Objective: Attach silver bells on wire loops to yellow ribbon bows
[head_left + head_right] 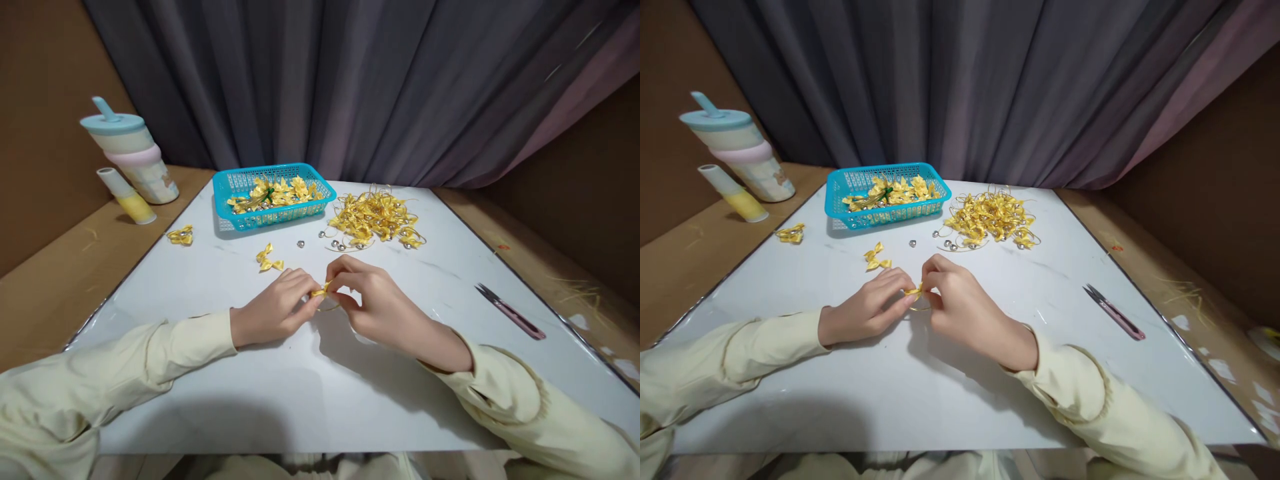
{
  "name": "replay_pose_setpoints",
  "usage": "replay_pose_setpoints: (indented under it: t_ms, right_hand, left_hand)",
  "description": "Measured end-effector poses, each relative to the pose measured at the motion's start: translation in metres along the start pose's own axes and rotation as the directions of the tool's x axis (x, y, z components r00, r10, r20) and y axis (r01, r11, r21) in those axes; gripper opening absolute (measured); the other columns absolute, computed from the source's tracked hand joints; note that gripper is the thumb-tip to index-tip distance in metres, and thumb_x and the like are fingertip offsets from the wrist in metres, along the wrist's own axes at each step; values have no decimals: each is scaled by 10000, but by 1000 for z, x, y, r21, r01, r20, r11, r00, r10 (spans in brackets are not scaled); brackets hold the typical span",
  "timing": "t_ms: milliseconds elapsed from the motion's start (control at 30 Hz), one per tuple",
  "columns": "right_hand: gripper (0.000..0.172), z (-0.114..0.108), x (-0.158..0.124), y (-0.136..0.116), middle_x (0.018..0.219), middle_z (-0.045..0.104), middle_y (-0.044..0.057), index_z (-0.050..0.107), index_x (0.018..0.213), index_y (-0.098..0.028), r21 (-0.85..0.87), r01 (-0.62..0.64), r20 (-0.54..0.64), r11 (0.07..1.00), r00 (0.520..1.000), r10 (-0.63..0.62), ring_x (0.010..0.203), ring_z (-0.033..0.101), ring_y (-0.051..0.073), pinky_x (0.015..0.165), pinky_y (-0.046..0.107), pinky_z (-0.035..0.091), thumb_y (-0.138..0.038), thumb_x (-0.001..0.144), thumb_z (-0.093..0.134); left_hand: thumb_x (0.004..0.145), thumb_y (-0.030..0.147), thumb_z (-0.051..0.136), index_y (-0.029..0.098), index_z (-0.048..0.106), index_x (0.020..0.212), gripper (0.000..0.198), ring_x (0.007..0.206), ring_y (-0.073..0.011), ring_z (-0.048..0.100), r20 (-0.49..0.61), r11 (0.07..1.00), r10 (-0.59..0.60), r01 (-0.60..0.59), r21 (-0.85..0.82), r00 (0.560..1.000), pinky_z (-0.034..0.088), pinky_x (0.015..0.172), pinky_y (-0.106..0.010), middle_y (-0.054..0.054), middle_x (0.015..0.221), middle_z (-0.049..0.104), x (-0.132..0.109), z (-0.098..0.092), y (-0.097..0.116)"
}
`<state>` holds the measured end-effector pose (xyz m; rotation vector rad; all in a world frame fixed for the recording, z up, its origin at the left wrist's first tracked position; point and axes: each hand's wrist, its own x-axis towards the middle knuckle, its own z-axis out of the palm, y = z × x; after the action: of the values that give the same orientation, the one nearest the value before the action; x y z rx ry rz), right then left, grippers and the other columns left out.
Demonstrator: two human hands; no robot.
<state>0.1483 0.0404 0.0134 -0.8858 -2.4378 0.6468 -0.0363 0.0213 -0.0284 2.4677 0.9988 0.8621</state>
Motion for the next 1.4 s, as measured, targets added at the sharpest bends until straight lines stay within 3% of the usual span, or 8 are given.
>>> replay_pose_setpoints:
  t_ms: [600,933,1167,1300,1400]
  right_hand:
    - [215,2,1,1,799,558,36,550,614,-130,33,-73,20,997,997,72,656,500,112,583,228,376,72,610,475]
    - [215,3,1,4,832,565,43,564,634,-123,-1,-97,43,995,994,97,658,510,112,583,226,393,78,604,493]
    - [232,-4,5,4,809,566,28,507,844,-137,42,-101,28,994,995,99,643,545,104,558,204,416,25,682,542]
    - [316,-12,6,6,889,590,35,453,966,-155,89,-149,134,985,982,136,658,588,100,568,200,440,-53,708,604]
    - [284,-14,7,8,827,611,29,485,969,-151,69,-159,190,985,971,143,647,593,111,574,210,449,-89,725,616]
  left_hand:
    - [901,213,380,174,460,794,139,721,-149,469,-45,996,-88,86,-28,995,398,696,-291,-29,757,527,-1,10,2]
    - [884,174,398,169,456,761,135,659,-134,452,-96,998,-63,60,-27,993,391,628,-261,-15,699,494,1,16,2]
    - [884,188,421,166,479,764,135,639,-119,455,-117,992,-85,73,-106,989,386,614,-239,-2,683,493,-2,14,0]
    - [886,197,420,163,493,768,143,640,-115,466,-110,985,-90,72,-157,990,385,612,-235,-5,687,502,-3,14,0]
    - [884,212,412,166,493,757,158,635,-116,465,-91,982,-94,77,-172,991,386,610,-236,-7,687,506,-4,14,0]
